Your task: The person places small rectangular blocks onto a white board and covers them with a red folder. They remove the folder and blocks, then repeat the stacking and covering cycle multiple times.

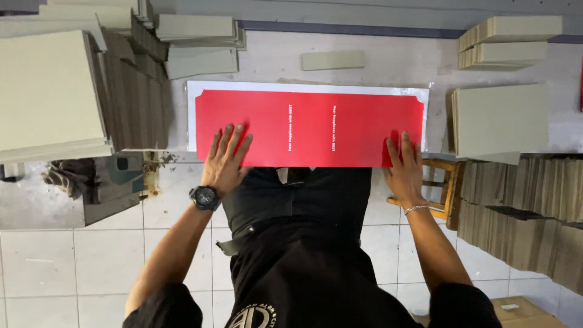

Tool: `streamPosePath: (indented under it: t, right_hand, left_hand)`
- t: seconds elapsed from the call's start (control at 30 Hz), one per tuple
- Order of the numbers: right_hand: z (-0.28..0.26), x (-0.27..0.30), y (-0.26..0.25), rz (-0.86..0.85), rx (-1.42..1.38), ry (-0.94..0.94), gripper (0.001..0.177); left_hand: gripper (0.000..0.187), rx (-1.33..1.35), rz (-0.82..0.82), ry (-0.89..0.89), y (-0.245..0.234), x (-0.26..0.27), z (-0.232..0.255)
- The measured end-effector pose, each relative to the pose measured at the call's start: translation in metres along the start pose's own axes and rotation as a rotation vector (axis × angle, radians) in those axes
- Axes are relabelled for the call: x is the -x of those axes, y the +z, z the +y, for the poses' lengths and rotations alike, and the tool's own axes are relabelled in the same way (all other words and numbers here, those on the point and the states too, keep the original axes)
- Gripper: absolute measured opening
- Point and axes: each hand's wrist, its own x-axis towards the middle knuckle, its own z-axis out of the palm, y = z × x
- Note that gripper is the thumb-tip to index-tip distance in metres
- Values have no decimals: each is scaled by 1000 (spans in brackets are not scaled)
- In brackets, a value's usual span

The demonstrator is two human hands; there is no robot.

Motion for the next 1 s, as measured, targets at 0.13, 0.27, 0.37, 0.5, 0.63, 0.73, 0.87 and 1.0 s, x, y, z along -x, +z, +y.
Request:
streamPosePath:
  t: [0.13, 0.27, 0.37, 0.5, 0.63, 0.73, 0.87, 1.0]
  right_hand:
    - [34, 2, -5, 148, 75, -172, 79]
    - [65, -4, -41, 168, -46, -138, 53]
    - [72, -51, -97, 282, -197, -66, 39]
    - [58, -142, -188, 344, -197, -182, 28]
    - [97, -248, -223, 289, -538, 61, 57]
    - [178, -345, -200, 442, -445, 198, 70]
    - [168, -378, -146, 237, -78, 736, 75]
    - [104, -339, -49, 285, -156, 91, 61]
  left_hand:
    - [46, -106, 102, -27, 0, 12, -4]
    - [38, -215, 110, -9, -69, -17, -9]
    - [29, -312, 55, -25, -74, -39, -59]
    - [39, -77, -129, -32, -155, -147, -92]
    - [37, 78, -462, -188, -181, -276, -145]
    - [53, -147, -332, -310, -141, -362, -227]
    - [92, -339, 126, -257, -127, -423, -185]
    - [68, -292, 253, -20, -85, -390, -116]
